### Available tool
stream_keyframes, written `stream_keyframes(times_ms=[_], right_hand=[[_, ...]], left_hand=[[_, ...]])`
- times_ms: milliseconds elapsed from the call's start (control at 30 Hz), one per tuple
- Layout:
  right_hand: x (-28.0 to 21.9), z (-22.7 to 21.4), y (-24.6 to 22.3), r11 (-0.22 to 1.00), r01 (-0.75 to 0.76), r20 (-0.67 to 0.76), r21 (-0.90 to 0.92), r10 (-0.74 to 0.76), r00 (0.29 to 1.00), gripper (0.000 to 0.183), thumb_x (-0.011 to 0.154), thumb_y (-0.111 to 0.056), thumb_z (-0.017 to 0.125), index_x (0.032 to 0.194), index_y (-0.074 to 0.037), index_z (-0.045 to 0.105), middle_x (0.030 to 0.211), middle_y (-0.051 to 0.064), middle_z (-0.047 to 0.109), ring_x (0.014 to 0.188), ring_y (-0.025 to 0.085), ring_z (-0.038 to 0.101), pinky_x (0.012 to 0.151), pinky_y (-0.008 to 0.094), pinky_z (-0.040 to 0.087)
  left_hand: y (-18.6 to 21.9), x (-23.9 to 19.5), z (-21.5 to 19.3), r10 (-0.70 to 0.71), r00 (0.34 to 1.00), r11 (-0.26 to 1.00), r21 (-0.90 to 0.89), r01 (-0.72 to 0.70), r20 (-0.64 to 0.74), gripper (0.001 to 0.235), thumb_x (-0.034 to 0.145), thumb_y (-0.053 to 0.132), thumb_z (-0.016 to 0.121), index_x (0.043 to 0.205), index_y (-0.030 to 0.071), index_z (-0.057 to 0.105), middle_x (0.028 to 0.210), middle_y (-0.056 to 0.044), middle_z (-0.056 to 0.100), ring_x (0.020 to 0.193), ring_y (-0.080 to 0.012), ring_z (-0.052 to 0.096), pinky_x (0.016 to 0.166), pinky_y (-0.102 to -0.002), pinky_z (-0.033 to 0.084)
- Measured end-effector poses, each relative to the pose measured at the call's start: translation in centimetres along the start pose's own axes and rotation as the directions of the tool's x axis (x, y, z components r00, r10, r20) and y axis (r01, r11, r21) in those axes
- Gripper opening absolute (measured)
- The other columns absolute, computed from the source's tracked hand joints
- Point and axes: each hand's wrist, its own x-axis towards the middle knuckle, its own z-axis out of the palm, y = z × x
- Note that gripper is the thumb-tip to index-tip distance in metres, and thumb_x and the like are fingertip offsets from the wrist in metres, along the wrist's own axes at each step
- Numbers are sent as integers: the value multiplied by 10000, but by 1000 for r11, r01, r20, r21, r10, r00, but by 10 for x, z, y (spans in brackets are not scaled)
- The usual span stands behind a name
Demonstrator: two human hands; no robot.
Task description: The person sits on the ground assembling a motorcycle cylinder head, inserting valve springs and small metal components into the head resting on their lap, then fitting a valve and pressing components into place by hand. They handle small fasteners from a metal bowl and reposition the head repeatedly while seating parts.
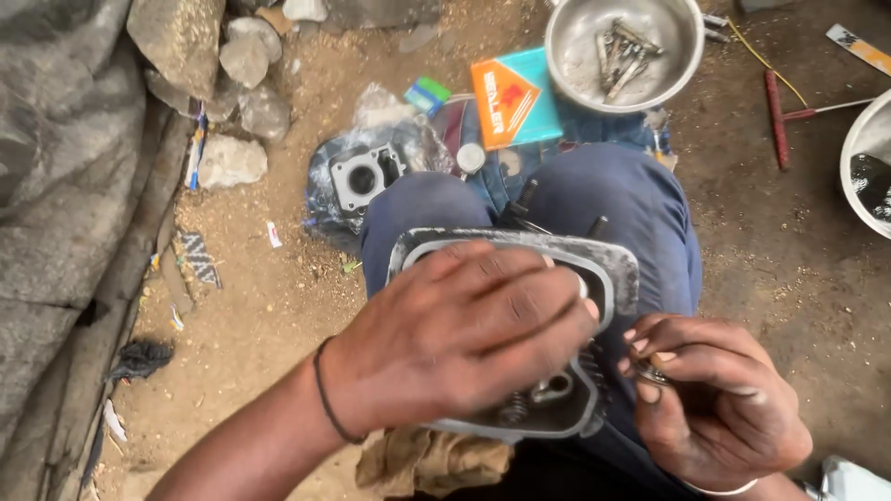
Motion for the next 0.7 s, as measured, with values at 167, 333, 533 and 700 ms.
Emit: stream_keyframes(times_ms=[167,333,533,700], right_hand=[[-6,-3,-10,996,-7,-62,93,13,998,178,942,-29,701,1056,60,597,1028,189,685,929,183,746,794,308,678],[-11,-9,-12,997,-69,-49,46,72,996,159,928,-17,692,1029,78,615,1026,201,684,915,196,748,791,313,680],[-18,-11,-6,989,-87,-12,117,89,996,171,957,-4,694,1080,84,614,1064,206,679,915,179,740,801,293,678],[-20,-11,-2,988,-75,18,134,73,997,170,974,18,682,1113,87,613,1116,207,681,879,153,743,773,266,678]], left_hand=[[-2,-11,19,6,999,1000,-22,-7,-41,297,1050,138,736,1323,104,624,1279,-46,576,1225,-218,639,1058,-314,590],[6,-9,4,-27,999,1000,5,27,17,358,1020,135,703,1369,125,625,1338,-19,575,1294,-211,631,1124,-368,569],[7,-16,4,-66,998,998,25,66,11,322,1016,161,710,1331,135,648,1337,-7,581,1277,-205,627,1098,-382,560],[5,-17,1,-54,992,996,78,45,112,341,947,130,702,1287,113,687,1308,-13,615,1247,-220,640,1048,-407,530]])
